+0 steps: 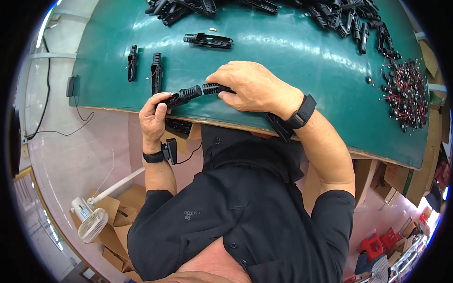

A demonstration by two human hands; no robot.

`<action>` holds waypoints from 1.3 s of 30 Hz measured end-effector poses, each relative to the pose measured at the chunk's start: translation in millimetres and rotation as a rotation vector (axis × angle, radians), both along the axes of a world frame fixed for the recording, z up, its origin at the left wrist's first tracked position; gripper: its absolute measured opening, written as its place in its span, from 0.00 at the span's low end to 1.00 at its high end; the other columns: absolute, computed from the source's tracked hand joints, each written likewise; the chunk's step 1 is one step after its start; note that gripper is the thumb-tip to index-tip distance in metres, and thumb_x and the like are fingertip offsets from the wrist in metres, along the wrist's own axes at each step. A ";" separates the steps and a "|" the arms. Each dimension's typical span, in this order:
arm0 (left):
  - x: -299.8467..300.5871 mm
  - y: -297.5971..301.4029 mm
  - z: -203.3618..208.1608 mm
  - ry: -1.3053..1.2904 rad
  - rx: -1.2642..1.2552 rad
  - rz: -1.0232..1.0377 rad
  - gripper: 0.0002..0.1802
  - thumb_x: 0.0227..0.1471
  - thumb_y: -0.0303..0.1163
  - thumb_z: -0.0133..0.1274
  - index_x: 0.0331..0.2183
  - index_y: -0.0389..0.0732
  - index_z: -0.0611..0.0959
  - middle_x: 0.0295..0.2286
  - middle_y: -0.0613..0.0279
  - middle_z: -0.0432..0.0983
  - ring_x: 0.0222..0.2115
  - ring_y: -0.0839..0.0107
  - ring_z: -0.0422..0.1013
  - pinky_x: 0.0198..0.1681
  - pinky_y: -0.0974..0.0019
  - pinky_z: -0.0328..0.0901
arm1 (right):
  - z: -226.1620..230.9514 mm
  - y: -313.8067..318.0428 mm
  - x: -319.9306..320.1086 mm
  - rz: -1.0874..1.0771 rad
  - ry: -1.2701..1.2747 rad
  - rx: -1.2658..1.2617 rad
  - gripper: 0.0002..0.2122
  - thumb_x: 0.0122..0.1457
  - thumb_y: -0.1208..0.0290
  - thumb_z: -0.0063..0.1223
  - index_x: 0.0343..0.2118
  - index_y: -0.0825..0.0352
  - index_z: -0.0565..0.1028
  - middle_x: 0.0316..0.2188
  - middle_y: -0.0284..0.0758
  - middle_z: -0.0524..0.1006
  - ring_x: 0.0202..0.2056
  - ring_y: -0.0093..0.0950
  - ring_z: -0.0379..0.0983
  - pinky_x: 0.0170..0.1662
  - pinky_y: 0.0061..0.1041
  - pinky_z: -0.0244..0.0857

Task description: The person assembles electronic components by picking up a black plastic housing and inserting a small speaker with wires into it. They then fit a plastic cap onto the housing, snap a second housing piece over the assembly to secure it, and place the finished unit on the table.

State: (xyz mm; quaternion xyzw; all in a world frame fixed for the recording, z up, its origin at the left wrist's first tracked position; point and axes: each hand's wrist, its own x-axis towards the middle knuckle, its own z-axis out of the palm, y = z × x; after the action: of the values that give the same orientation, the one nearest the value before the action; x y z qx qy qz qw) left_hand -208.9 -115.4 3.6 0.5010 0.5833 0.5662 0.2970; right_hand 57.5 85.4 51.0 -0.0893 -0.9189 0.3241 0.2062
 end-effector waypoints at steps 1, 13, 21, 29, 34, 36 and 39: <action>1.8 0.7 -1.2 -0.002 -0.004 -0.006 0.16 0.65 0.35 0.60 0.48 0.34 0.85 0.45 0.60 0.80 0.33 0.82 0.69 0.36 0.77 0.65 | -2.3 -0.1 1.7 -0.001 0.006 -0.002 0.19 0.53 0.77 0.61 0.50 0.68 0.80 0.41 0.41 0.82 0.43 0.42 0.79 0.49 0.37 0.74; 9.2 6.1 -2.5 0.063 -0.089 -0.049 0.17 0.65 0.37 0.60 0.48 0.34 0.85 0.45 0.57 0.81 0.46 0.70 0.74 0.52 0.69 0.67 | -10.3 -1.5 15.5 -0.011 -0.003 0.008 0.18 0.52 0.77 0.62 0.48 0.68 0.80 0.39 0.40 0.82 0.41 0.41 0.78 0.47 0.37 0.74; 9.1 9.9 -1.6 0.109 -0.090 -0.077 0.16 0.65 0.37 0.60 0.47 0.34 0.85 0.45 0.56 0.82 0.46 0.67 0.75 0.52 0.68 0.67 | -14.0 1.8 16.2 0.015 -0.024 0.005 0.18 0.53 0.76 0.62 0.49 0.69 0.81 0.38 0.40 0.82 0.42 0.40 0.78 0.48 0.38 0.73; 7.0 10.7 -1.3 0.136 -0.119 -0.097 0.17 0.64 0.36 0.61 0.46 0.33 0.85 0.45 0.55 0.82 0.46 0.66 0.76 0.52 0.67 0.68 | -19.1 2.0 14.6 0.051 -0.004 0.002 0.17 0.55 0.75 0.59 0.48 0.70 0.81 0.38 0.42 0.83 0.43 0.41 0.78 0.50 0.40 0.73; 6.8 10.5 -2.1 0.135 -0.121 -0.094 0.17 0.64 0.37 0.61 0.46 0.33 0.85 0.44 0.55 0.82 0.46 0.66 0.76 0.52 0.67 0.68 | -18.9 1.3 14.2 0.067 -0.017 0.018 0.19 0.54 0.76 0.62 0.50 0.71 0.80 0.41 0.42 0.83 0.43 0.41 0.78 0.50 0.38 0.73; 6.7 10.2 -1.2 0.140 -0.124 -0.095 0.16 0.64 0.36 0.61 0.46 0.33 0.85 0.44 0.55 0.82 0.46 0.66 0.76 0.52 0.67 0.68 | -18.8 1.0 14.0 0.074 -0.022 0.024 0.20 0.53 0.76 0.64 0.51 0.72 0.80 0.43 0.42 0.83 0.43 0.41 0.78 0.50 0.38 0.74; 6.1 10.5 -1.6 0.122 -0.130 -0.101 0.16 0.64 0.36 0.61 0.46 0.33 0.84 0.45 0.56 0.82 0.47 0.67 0.76 0.53 0.67 0.68 | -19.3 0.9 14.1 0.080 -0.016 0.030 0.19 0.54 0.77 0.63 0.51 0.72 0.80 0.42 0.42 0.84 0.43 0.41 0.78 0.49 0.38 0.74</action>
State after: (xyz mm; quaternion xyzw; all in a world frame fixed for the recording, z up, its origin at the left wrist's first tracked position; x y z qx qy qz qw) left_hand -202.8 -104.9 2.0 0.5431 0.6098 0.4798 0.3208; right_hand 71.5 86.3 31.7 -0.0522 -0.9281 0.3176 0.1873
